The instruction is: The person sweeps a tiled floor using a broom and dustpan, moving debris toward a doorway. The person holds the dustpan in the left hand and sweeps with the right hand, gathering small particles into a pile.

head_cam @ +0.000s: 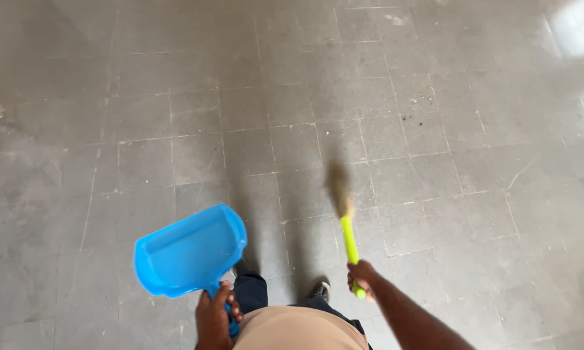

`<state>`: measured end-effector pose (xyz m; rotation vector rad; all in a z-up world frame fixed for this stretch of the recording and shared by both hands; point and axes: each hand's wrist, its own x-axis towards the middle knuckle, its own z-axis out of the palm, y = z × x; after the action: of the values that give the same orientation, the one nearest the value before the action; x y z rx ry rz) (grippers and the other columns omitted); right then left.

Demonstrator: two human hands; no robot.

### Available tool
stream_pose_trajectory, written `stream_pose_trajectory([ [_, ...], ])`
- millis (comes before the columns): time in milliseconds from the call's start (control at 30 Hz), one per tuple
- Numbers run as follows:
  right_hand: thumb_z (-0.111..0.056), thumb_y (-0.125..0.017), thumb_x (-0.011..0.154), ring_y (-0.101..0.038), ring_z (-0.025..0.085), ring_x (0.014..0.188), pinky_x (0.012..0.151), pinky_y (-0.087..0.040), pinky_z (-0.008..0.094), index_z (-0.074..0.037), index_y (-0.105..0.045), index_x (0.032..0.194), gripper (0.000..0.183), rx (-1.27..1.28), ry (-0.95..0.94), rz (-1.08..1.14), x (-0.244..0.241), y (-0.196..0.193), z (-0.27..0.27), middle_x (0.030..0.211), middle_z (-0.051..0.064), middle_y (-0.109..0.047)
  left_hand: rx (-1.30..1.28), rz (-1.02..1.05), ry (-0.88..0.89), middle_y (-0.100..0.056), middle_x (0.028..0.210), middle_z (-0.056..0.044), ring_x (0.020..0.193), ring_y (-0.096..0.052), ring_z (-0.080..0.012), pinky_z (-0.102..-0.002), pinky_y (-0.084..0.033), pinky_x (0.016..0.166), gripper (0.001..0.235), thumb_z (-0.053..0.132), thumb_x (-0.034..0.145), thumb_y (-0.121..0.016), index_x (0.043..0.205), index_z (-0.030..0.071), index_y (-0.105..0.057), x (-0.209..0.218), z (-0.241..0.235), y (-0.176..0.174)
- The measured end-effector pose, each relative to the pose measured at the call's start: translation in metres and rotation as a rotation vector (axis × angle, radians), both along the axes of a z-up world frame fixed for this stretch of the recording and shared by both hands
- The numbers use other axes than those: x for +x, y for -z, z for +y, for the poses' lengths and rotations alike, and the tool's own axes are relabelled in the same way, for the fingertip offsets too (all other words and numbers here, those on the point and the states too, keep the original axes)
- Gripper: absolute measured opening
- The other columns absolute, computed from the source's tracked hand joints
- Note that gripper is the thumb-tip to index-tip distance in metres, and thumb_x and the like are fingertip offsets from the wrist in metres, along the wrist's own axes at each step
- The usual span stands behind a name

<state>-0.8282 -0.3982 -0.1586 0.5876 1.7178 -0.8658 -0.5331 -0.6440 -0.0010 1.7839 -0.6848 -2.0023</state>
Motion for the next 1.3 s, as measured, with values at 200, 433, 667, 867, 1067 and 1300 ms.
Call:
stream_pose_trajectory([
  [200,-0.029,-0.071,0.097,-0.051,0.014,0.056,0.048,-0.049,0.033,-0.007,-0.047,0.127,0.044,-0.107,-0.172,0.223,0.01,-0.056,-0.089,0.073,0.005,-0.053,0.033,-0.037,-0.033,-0.05,0.072,-0.006,0.052,-0.049,-0.0171,-0.035,-0.04,0.044,0.019,0.02,0.092,-0.066,0.1,0.007,-0.054,0.019,-0.088,0.0],
  [433,-0.037,-0.066,0.099,-0.052,0.015,0.056,0.049,-0.048,0.032,-0.008,-0.06,0.124,0.039,-0.118,-0.429,0.2,0.085,-0.079,-0.235,0.082,0.007,-0.062,0.091,-0.083,0.018,-0.051,0.072,-0.007,0.053,-0.049,-0.0181,-0.037,-0.041,0.046,0.019,0.02,0.093,-0.066,0.099,0.007,-0.053,0.019,-0.146,-0.008],
  [667,-0.024,-0.063,0.101,-0.049,0.014,0.055,0.045,-0.041,0.031,-0.01,-0.064,0.117,0.021,-0.246,-0.437,-0.03,0.112,-0.009,-0.361,0.076,0.005,-0.057,0.102,-0.07,0.034,-0.051,0.072,-0.006,0.053,-0.049,-0.0175,-0.036,-0.042,0.046,0.019,0.02,0.093,-0.066,0.099,0.008,-0.053,0.025,-0.183,-0.002],
  [867,-0.019,-0.049,0.098,-0.058,0.028,0.058,0.042,-0.042,0.052,-0.015,-0.059,0.107,0.014,-0.241,-0.267,-0.143,0.053,0.063,-0.313,0.079,0.008,-0.062,0.154,-0.087,0.019,-0.05,0.072,-0.006,0.054,-0.049,-0.0169,-0.035,-0.041,0.047,0.02,0.022,0.093,-0.067,0.099,0.009,-0.052,0.026,-0.212,0.003],
  [1067,-0.019,-0.063,0.103,-0.057,0.022,0.057,0.048,-0.049,0.039,0.0,-0.062,0.128,0.031,0.208,-0.033,0.155,-0.033,0.024,-0.212,0.079,0.013,-0.064,0.203,-0.067,0.046,-0.05,0.072,-0.006,0.054,-0.048,-0.0176,-0.035,-0.041,0.047,0.019,0.019,0.092,-0.066,0.101,0.007,-0.054,0.006,-0.23,0.018],
  [1300,-0.026,-0.058,0.102,-0.051,0.017,0.049,0.043,-0.046,0.037,-0.027,-0.028,0.16,0.065,0.174,-0.018,0.4,-0.049,-0.03,-0.187,0.073,0.009,-0.059,0.141,-0.063,0.199,-0.051,0.072,-0.008,0.051,-0.049,-0.0196,-0.037,-0.04,0.044,0.02,0.018,0.091,-0.066,0.102,0.003,-0.058,-0.051,-0.252,0.04],
])
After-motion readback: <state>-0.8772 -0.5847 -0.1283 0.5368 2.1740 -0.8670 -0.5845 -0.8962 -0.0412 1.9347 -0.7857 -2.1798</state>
